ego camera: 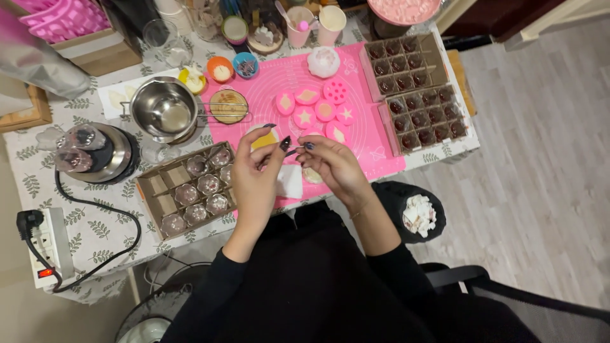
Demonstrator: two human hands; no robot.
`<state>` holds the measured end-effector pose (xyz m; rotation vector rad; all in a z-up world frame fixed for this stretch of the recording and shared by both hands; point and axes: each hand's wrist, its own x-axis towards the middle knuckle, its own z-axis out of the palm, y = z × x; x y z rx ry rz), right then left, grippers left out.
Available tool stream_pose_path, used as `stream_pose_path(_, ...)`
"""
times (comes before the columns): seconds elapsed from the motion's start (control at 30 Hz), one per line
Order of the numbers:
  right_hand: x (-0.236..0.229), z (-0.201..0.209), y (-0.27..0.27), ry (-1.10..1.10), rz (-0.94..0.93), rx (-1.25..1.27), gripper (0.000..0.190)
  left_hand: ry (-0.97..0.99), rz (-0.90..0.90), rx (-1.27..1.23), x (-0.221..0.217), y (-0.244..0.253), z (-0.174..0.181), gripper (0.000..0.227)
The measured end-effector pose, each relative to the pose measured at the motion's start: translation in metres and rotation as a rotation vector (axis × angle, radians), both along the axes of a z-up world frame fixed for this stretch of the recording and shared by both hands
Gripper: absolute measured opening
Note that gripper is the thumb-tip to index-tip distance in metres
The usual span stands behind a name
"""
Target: The person holds a white flower-shaped candle and uses a small green-handled carving tool to trim and shape its petals. They wipe the candle with a tissue, pick up scissors from the wall board, cut the candle's wick, and drop the trimmed scraps into a bin on the floor.
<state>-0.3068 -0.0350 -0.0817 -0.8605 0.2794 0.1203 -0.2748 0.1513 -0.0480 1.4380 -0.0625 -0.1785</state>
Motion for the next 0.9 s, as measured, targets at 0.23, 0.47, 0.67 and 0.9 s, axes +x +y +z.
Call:
stream_pose_path(0.23,-0.041,-0.022,-0.079,0.099,-0.293,-0.246,0.03,-0.631,-0.201,0.468,0.0,-0.015,-0.073,0.075)
stream_pose_path(0.47,-0.082,-0.046,-0.103,0.268,-0.462,-0.166,0.027,-0.622,-0.499,0.702,-0.005,-0.04,-0.166,0.098)
stream_pose_path(0.67,-0.096,-0.043,-0.086,0.351,-0.444,-0.189,0.028,-0.678,-0.43,0.813,-0.011,-0.059,-0.177,0.091)
stream_pose_path(0.9,-0.101,-0.041,-0.097,0.382,-0.406,-0.249,0.026,-0.697,-0.447,0.808,-0.013,-0.065,-0.186,0.093)
